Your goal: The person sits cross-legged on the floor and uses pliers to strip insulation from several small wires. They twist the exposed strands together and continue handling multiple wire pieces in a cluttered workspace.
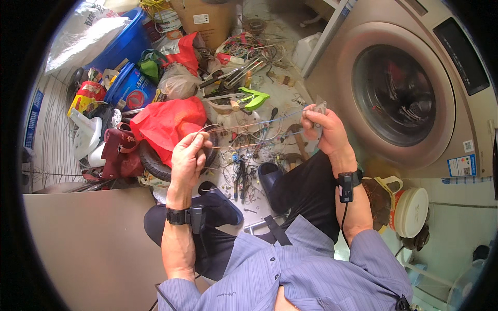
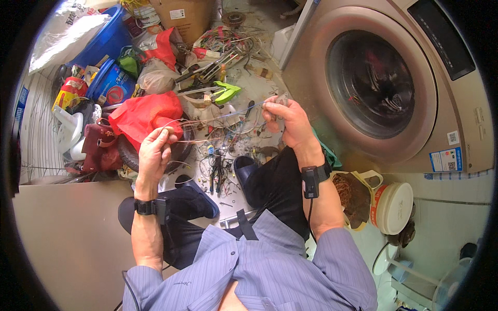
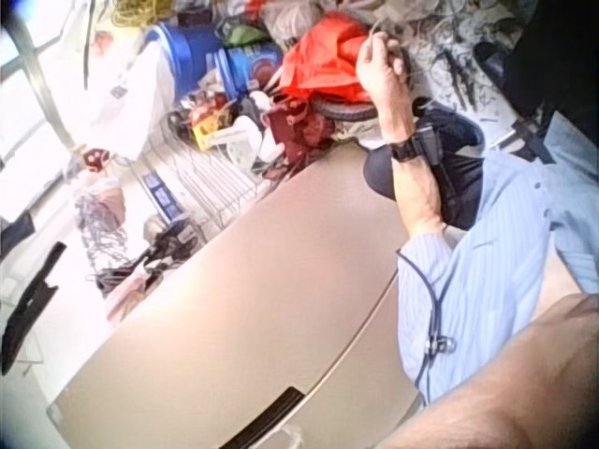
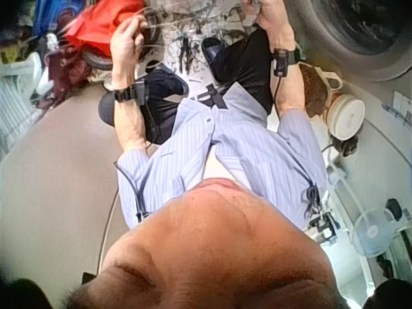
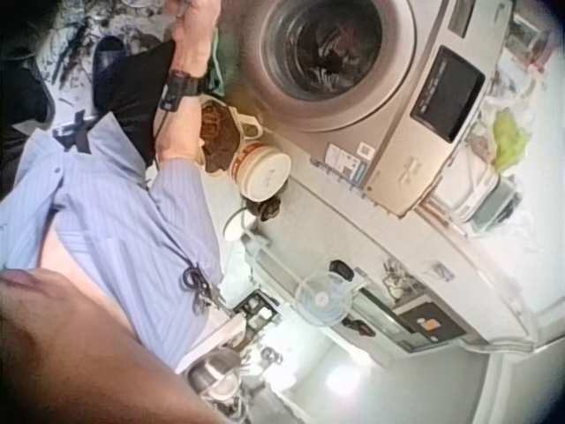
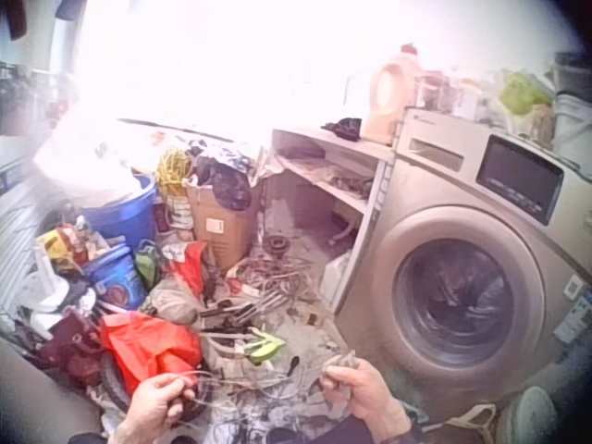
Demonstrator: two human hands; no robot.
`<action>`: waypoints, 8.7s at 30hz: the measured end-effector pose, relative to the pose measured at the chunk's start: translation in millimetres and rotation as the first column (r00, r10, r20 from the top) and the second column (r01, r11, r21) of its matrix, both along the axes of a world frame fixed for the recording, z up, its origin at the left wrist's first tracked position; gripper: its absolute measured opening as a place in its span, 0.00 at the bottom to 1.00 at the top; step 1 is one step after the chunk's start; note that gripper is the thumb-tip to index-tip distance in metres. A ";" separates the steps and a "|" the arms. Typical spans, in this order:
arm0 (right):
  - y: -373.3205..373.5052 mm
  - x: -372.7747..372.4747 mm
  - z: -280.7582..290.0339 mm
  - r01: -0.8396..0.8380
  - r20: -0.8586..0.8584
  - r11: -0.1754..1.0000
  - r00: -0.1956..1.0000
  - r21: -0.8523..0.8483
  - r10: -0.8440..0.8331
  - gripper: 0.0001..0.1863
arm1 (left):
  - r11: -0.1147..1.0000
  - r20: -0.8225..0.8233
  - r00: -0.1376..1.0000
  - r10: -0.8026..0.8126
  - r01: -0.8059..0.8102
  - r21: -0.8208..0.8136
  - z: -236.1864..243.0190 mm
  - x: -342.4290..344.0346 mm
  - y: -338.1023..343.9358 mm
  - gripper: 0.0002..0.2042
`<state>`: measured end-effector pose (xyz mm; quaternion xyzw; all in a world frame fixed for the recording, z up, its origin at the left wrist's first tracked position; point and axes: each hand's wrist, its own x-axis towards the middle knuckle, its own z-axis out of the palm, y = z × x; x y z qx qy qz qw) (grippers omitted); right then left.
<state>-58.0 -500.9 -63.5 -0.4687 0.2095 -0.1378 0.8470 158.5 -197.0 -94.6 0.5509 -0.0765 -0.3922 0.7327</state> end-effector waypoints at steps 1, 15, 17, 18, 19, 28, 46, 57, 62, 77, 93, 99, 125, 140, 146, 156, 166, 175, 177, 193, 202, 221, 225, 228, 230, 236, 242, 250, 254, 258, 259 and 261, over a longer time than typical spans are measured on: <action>1.1 1.5 0.2 -0.025 0.004 1.000 1.000 0.019 0.024 0.05 | 0.999 0.034 0.999 0.028 -0.028 0.028 0.1 0.5 -0.3 0.11; 45.3 31.3 6.9 -0.303 -0.113 0.946 0.950 -0.114 0.291 0.06 | 0.954 -0.323 0.900 -0.291 0.248 -0.168 0.8 -27.6 -47.5 0.12; 53.7 34.5 6.5 -0.349 -0.119 0.929 0.935 -0.127 0.335 0.06 | 0.934 -0.403 0.843 -0.357 0.317 -0.164 -0.9 -44.9 -59.2 0.14; 58.0 35.9 5.9 -0.359 -0.138 0.924 0.930 -0.134 0.341 0.06 | 0.906 -0.418 0.807 -0.417 0.333 -0.262 -0.3 -46.4 -61.3 0.14; 62.1 37.4 4.9 -0.369 -0.143 0.919 0.926 -0.139 0.350 0.06 | 0.929 -0.431 0.825 -0.365 0.296 -0.222 -0.7 -47.7 -65.6 0.13; 80.9 40.9 -5.1 -0.358 -0.148 0.918 0.930 -0.168 0.336 0.05 | 0.925 -0.451 0.836 -0.311 0.158 -0.345 -2.8 -49.6 -67.7 0.08; 91.6 41.0 -14.6 -0.198 -0.189 0.723 0.977 -0.662 0.095 0.08 | 0.980 -0.131 0.988 -0.085 0.059 -0.189 -1.3 -61.8 -71.1 0.07; 91.9 44.0 -17.8 0.038 0.066 0.297 0.994 -0.954 0.085 0.06 | 0.991 -0.064 0.995 -0.077 0.069 -0.117 1.4 -65.5 -66.9 0.07; 93.3 44.0 -16.6 -0.136 -0.128 0.799 0.989 -0.586 0.075 0.07 | 0.992 -0.063 0.996 -0.056 0.048 -0.117 0.9 -65.1 -66.7 0.07; 84.2 48.8 -18.3 -0.012 -0.111 0.983 0.994 -0.181 -0.009 0.08 | 0.989 0.019 0.995 -0.102 0.103 -0.107 8.3 -67.4 -61.5 0.07; 35.9 26.1 -16.2 0.167 -0.072 0.974 0.981 -0.156 -0.180 0.10 | 0.993 0.000 0.999 0.055 -0.054 0.105 -49.0 -22.9 -23.0 0.06; 36.6 27.8 -17.0 0.127 -0.064 0.965 0.987 -0.231 -0.145 0.11 | 0.933 0.307 0.946 -0.102 -0.016 0.359 -49.2 -28.7 -31.7 0.09; 36.7 29.6 -15.4 -0.006 -0.057 0.992 0.998 -0.129 -0.001 0.09 | 0.919 -0.020 0.922 -0.386 0.386 0.077 -18.9 -47.0 -51.8 0.09; 64.7 39.9 -7.2 -0.054 -0.006 0.388 0.992 -0.920 0.124 0.14 | 0.900 0.066 0.904 -0.422 0.409 0.152 -6.1 -48.0 -54.5 0.11; 66.7 38.6 -11.4 -0.240 -0.198 0.632 0.970 -0.737 0.138 0.06 | 0.908 0.012 0.909 -0.416 0.414 0.068 -1.4 -49.5 -51.4 0.10; 61.7 37.3 -11.8 -0.014 -0.146 0.737 0.983 -0.676 -0.115 0.08 | 0.920 -0.213 0.896 -0.391 0.373 -0.122 -3.2 -56.7 -45.3 0.08; 50.7 43.2 -22.2 0.214 -0.022 0.630 0.938 -0.747 -0.345 0.07 | 0.963 -0.106 0.958 -0.267 0.263 -0.052 -3.0 -63.3 -42.9 0.06; 35.2 30.5 -9.3 0.274 -0.041 0.887 0.950 -0.372 -0.310 0.06 | 0.989 -0.205 0.973 -0.110 0.088 -0.115 -13.5 -49.0 -35.8 0.06; 35.2 32.3 -9.6 0.294 -0.022 0.888 0.946 -0.353 -0.322 0.07 | 0.990 -0.178 0.980 -0.086 0.064 -0.124 -14.7 -42.8 -35.9 0.06; -33.8 -87.5 63.8 0.668 0.250 0.665 0.743 -0.332 -0.621 0.07 | 0.974 0.021 0.974 0.225 -0.225 -0.027 -18.9 20.0 -7.7 0.05; -16.7 -178.6 75.8 0.717 0.166 0.520 0.647 -0.465 -0.744 0.06 | 0.988 -0.156 0.978 0.139 -0.148 -0.046 -24.9 9.5 -11.6 0.07; 24.5 -213.6 14.1 0.078 -0.099 0.208 0.688 -0.975 -0.719 0.14 | 0.958 -0.135 0.953 -0.272 0.255 -0.132 -6.5 -25.3 -22.6 0.07; 71.6 -157.8 35.2 -0.018 -0.053 0.084 0.897 -0.996 -0.439 0.13 | 0.965 -0.140 0.958 -0.249 0.232 -0.123 1.7 -29.1 -25.2 0.07; 103.0 -123.5 28.6 -0.099 -0.116 0.073 0.952 -0.992 -0.282 0.16 | 0.960 -0.119 0.961 -0.250 0.231 -0.158 12.4 -30.5 -23.8 0.07; 113.2 -106.2 20.2 -0.169 -0.179 0.060 0.954 -0.984 -0.240 0.20 | 0.955 -0.081 0.964 -0.251 0.233 -0.184 21.8 -29.5 -21.2 0.07; 113.3 -90.5 1.1 -0.557 -0.511 -0.149 0.819 -0.817 -0.261 0.07 | 0.953 -0.064 0.982 -0.176 0.153 -0.260 40.8 -22.8 -7.7 0.08; 96.7 -101.5 8.0 -0.306 -0.308 0.040 0.945 -0.951 -0.110 0.04 | 0.966 -0.020 1.000 0.022 -0.026 -0.256 41.7 -0.7 11.4 0.09; 78.9 -108.3 57.5 -0.375 -0.560 0.727 0.829 -0.575 -0.015 0.06 | 0.982 -0.002 0.998 0.065 -0.064 -0.180 32.5 -1.0 9.5 0.07; 77.9 -109.1 69.8 -0.465 -0.530 0.729 0.832 -0.502 0.166 0.05 | 0.991 0.049 0.999 0.016 -0.009 -0.134 29.4 -7.6 0.8 0.07; 74.9 -110.6 74.3 -0.536 -0.518 0.755 0.798 -0.378 0.307 0.06 | 0.991 0.068 0.991 -0.112 0.116 -0.068 17.2 -22.0 -22.1 0.07; 74.0 -111.5 74.9 -0.529 -0.493 0.769 0.807 -0.359 0.325 0.06 | 0.988 0.108 0.982 -0.153 0.155 -0.013 14.1 -25.3 -28.0 0.07; 71.7 -112.8 75.3 -0.491 -0.427 0.811 0.838 -0.318 0.339 0.07 | 0.970 0.229 0.942 -0.243 0.231 0.082 8.7 -32.1 -38.2 0.10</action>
